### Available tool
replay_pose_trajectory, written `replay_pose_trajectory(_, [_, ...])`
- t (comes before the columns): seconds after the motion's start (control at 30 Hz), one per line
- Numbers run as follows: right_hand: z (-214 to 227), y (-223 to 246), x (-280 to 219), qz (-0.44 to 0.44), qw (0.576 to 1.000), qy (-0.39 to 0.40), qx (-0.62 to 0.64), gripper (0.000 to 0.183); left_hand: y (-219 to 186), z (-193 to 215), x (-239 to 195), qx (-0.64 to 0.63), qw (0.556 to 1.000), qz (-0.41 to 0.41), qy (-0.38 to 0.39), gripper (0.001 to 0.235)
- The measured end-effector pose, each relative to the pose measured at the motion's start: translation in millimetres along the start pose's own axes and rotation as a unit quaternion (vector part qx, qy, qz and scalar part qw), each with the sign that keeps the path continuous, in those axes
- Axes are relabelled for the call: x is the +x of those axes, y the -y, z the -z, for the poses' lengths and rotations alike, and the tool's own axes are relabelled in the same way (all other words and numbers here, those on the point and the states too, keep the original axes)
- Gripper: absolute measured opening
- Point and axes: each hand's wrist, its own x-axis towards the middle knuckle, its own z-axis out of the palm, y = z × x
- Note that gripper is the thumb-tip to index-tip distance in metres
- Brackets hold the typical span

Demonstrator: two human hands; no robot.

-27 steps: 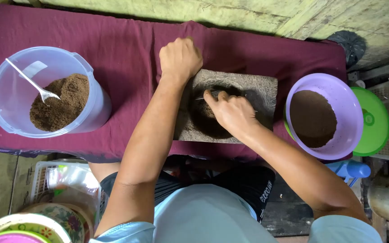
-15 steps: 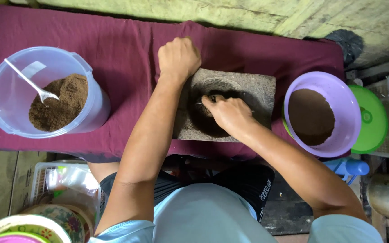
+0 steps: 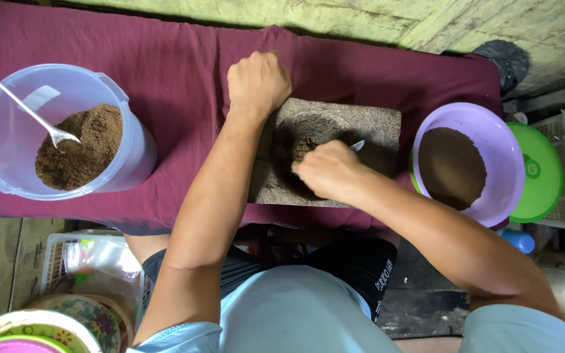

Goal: The person grinds a brown granular substance in a stone mortar using a spoon, then repeatedly scoops the ground material into a purple bowl. The person continues grinding and transferring the contents until the mortar is empty.

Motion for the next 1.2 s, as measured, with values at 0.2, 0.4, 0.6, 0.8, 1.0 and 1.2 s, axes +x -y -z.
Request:
replay_pose_trajectory(0.2, [4.6,19.2,10.1,0.048,0.998,0.028,0.008,0.027,-2.0,10.1,-1.6,-0.012,0.999,0.003,0.053,0.03])
replay_pose_trajectory(0.4, [10.7,1.2,4.7,-0.02,0.996,0.057,0.068,0.034,-0.6,23.3,-1.2,-0.026,0.997,0.013,0.076,0.027])
replay_pose_trajectory(0.6, [8.7,-46.2,-21.6,-0.124,0.966,-0.045,0.22,0.022,-0.7,13.2,1.0,-0.052,0.996,0.005,0.068,0.028])
replay_pose_trajectory(0.8, [-16.4,-17.0,-2.2,-0.013,0.992,0.022,0.12,0.013,-0.1,12.7,-0.3,-0.045,0.997,0.001,0.065,0.03])
replay_pose_trajectory(1.0, [11.4,-51.4,-16.3,-0.029,0.991,0.127,0.038,0.016,-0.8,10.8,1.8,-0.045,0.997,0.0,0.06,0.027])
replay_pose_trajectory(1.2, [41.7,-16.7,-26.3,-0.008,0.989,0.131,0.07,0.024,-2.0,11.2,0.1,-0.039,0.997,-0.005,0.063,0.029])
